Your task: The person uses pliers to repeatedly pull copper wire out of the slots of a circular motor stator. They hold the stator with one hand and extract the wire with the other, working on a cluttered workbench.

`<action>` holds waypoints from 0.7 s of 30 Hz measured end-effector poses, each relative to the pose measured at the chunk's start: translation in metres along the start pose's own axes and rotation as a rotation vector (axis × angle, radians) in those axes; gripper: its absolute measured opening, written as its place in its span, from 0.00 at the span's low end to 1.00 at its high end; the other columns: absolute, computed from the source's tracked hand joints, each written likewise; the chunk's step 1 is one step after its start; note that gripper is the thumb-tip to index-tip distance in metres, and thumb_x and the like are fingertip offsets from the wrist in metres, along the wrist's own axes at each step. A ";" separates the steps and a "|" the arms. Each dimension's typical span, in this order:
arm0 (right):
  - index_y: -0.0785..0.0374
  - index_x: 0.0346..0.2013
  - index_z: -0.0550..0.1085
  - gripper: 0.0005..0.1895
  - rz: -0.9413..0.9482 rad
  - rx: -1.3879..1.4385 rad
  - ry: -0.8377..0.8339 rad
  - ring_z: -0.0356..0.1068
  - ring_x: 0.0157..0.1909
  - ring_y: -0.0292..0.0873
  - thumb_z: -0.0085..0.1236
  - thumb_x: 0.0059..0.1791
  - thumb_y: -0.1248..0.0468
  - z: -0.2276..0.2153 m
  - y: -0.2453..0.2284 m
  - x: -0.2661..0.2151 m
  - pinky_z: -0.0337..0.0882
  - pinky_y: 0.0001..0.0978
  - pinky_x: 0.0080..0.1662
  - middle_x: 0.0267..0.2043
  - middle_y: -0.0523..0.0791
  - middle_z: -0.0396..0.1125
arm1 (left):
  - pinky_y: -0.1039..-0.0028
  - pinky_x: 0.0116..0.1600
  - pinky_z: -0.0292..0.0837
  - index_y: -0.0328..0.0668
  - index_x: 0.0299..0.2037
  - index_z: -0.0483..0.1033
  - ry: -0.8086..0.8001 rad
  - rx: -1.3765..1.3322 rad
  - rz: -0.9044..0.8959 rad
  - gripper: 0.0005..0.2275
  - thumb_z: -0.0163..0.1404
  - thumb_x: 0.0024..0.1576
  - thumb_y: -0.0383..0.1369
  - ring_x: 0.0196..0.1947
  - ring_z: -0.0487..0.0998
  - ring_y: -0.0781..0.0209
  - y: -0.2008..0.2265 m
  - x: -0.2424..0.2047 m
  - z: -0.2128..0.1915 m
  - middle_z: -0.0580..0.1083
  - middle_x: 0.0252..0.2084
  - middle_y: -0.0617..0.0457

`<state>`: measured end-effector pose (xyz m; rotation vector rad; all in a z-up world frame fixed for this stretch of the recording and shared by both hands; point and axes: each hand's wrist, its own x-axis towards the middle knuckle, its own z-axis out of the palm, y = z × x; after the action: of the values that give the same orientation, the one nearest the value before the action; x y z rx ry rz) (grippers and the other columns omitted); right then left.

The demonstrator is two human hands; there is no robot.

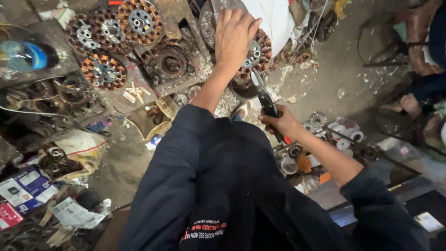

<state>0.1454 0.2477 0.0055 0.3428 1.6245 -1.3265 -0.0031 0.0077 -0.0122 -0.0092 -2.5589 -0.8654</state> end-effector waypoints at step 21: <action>0.66 0.31 0.72 0.14 -0.097 -0.347 0.384 0.61 0.24 0.34 0.64 0.52 0.59 0.034 0.009 -0.015 0.64 0.31 0.28 0.22 0.41 0.63 | 0.53 0.60 0.60 0.41 0.44 0.83 -0.096 -0.145 -0.044 0.12 0.52 0.65 0.41 0.49 0.72 0.46 -0.004 -0.009 0.015 0.76 0.42 0.46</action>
<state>0.1764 0.2269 0.0148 0.3233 2.1787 -1.0628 -0.0014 0.0147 -0.0290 -0.0400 -2.5877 -1.0899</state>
